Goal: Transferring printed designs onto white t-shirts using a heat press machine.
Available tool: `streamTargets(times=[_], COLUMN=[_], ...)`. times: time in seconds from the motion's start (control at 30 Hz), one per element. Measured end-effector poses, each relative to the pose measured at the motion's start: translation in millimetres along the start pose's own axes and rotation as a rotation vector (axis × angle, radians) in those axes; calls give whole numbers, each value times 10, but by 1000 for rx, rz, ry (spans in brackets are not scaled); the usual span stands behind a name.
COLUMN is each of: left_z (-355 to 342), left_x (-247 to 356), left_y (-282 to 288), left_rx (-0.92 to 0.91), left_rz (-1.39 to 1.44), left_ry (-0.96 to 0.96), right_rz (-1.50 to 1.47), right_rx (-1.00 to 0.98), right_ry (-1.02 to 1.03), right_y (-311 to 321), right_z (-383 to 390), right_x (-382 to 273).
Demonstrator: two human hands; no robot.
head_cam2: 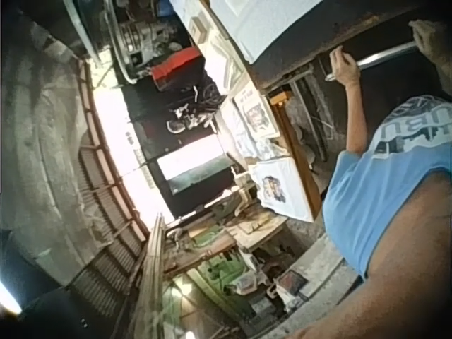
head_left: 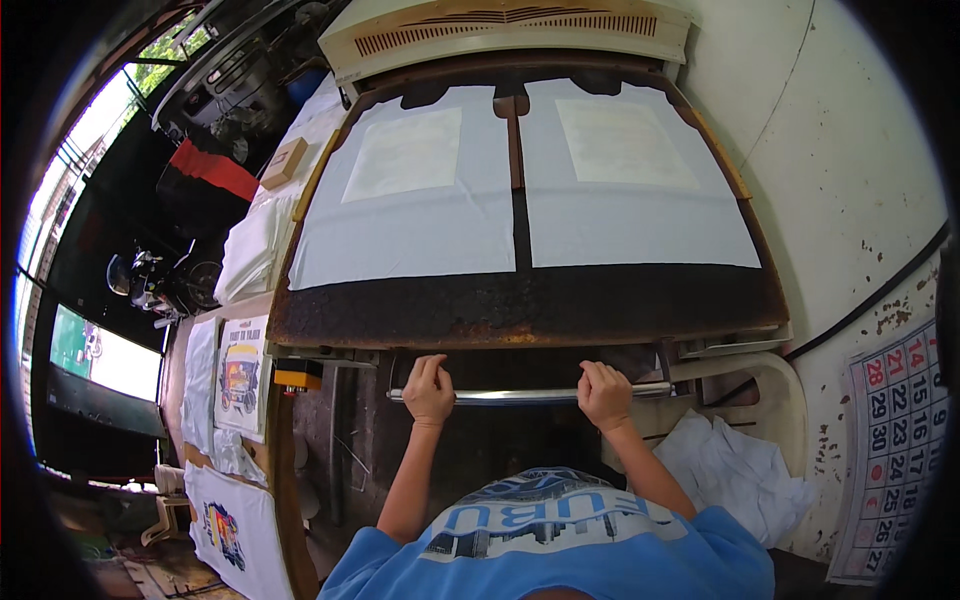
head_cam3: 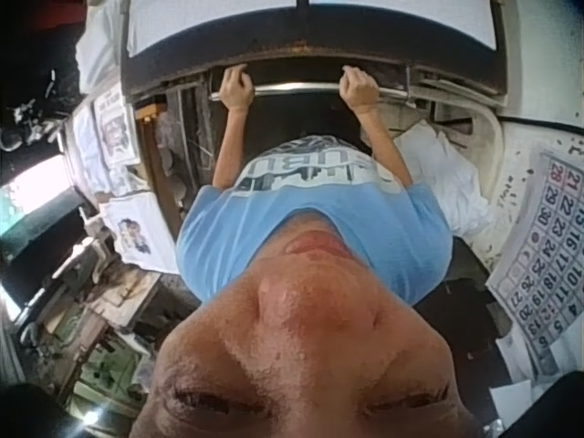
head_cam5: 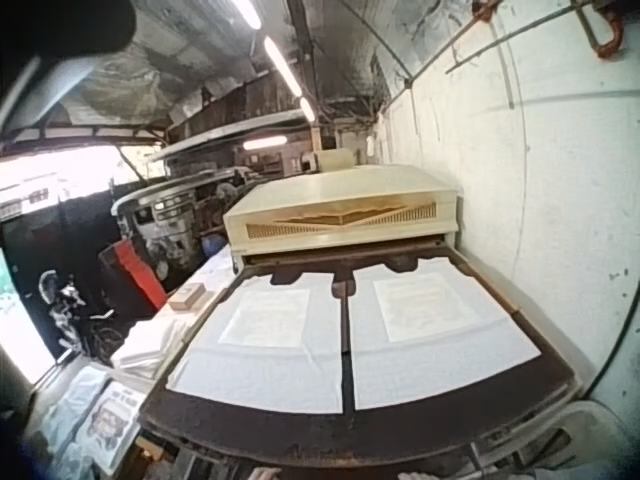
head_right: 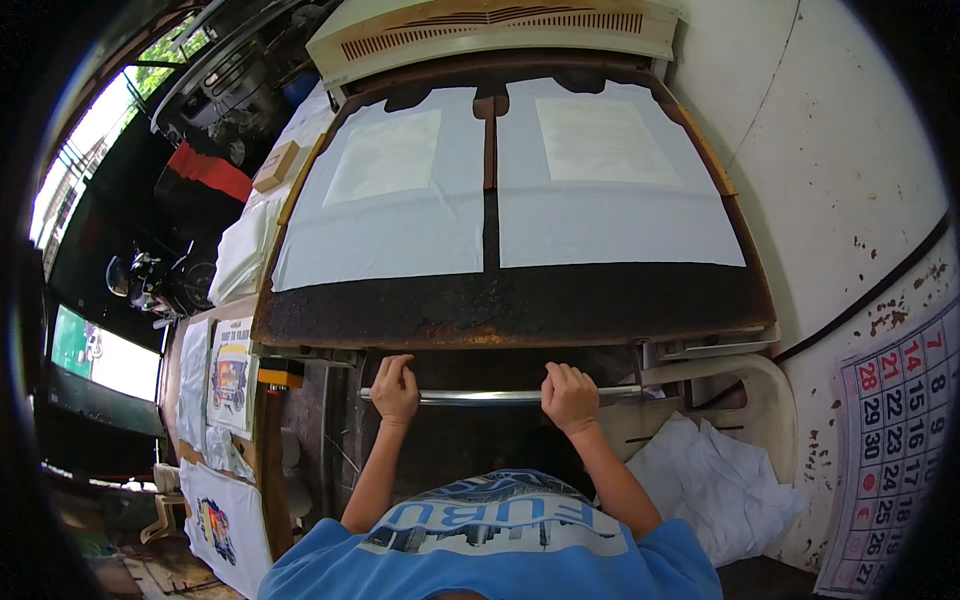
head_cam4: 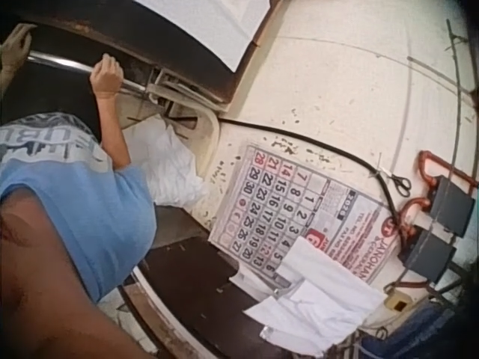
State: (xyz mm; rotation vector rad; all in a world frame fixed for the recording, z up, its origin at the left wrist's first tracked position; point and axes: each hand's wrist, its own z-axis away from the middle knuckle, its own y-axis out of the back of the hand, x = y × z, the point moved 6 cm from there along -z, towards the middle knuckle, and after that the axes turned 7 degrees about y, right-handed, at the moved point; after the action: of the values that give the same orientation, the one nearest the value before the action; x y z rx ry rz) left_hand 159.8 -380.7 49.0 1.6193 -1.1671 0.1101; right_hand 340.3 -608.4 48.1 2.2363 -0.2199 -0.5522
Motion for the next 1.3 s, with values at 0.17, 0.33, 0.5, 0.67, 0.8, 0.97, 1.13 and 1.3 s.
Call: streamTargets(times=[0.17,0.33,0.5,0.67,0.8,0.97,1.13,1.3], left_z=[11,-81,-274,-578,-859,-1279,-1769,-2319], left_x=[38,56,33,45,49,47,5,-29], left_y=[-10,-51,-180,-388,-587,-865,-1171,-1284], left_rx=[48,28,27,39,51,67,34,-65], left_rz=[12,-10,-41,-14,-13,-17,18,358], left_ry=[-146,-166,-182,-196,-211,-204,-140,68], right_rz=[113,141,137,160,187,184,164,122], right_rx=[-4,26,11,66,126,145,130,89], right_ry=[22,53,38,65,85,86,72,63], right_y=[23,-51,-140,-307,-421,-589,-819,-1078], right_z=[10,-54,-224,-478,-745,-1142,-1580,-2049], right_x=[-29,27,124,316,483,731,1011,1311])
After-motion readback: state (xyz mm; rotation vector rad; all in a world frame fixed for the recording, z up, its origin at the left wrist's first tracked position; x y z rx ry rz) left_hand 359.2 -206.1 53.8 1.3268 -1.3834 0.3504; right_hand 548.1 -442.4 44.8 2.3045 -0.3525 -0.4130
